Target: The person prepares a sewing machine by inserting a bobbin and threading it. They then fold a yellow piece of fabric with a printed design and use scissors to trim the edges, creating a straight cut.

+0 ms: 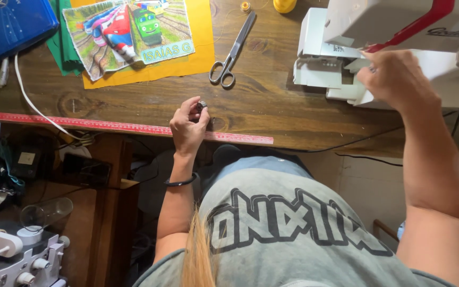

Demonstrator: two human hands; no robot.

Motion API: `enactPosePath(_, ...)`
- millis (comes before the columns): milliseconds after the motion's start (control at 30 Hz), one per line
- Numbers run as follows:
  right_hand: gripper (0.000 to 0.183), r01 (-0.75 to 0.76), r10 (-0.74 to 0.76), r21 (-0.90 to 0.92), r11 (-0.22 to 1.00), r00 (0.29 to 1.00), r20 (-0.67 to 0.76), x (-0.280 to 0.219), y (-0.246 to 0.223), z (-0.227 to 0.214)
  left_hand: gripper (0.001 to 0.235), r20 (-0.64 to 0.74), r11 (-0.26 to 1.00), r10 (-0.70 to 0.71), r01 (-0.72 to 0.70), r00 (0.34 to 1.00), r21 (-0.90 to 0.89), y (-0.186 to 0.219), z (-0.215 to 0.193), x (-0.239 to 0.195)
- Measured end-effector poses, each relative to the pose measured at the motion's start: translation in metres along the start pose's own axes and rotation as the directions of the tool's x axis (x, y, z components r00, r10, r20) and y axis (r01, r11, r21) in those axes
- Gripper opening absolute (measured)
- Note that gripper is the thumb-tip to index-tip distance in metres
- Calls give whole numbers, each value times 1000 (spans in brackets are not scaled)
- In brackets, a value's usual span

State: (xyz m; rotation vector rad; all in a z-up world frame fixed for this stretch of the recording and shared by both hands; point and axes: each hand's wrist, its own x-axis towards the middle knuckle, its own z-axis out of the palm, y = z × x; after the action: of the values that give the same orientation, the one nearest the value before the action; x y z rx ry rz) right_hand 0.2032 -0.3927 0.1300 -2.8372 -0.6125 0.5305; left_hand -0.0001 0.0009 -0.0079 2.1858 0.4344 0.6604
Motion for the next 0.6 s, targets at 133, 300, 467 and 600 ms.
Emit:
enactPosePath(133,55,185,-179,35,982,974,-139,-10,3,2,33,-19,1000,-26,26,999,-12,-6,2,1)
enactPosePath(300,22,285,-236,406,868,957,-166,-34,-43,20,26,65,956,240,-247,969,161,-21,-1,17)
enactPosePath(467,25,377,-207,761,527,926,-315,-47,-68,43,29,75,918,264,-274,962,286,-16,1,23)
enactPosePath(600,24,334,-125,846,414,942,-311,-58,-96,46,91,118,904,401,-371,909,-211,68,11,31)
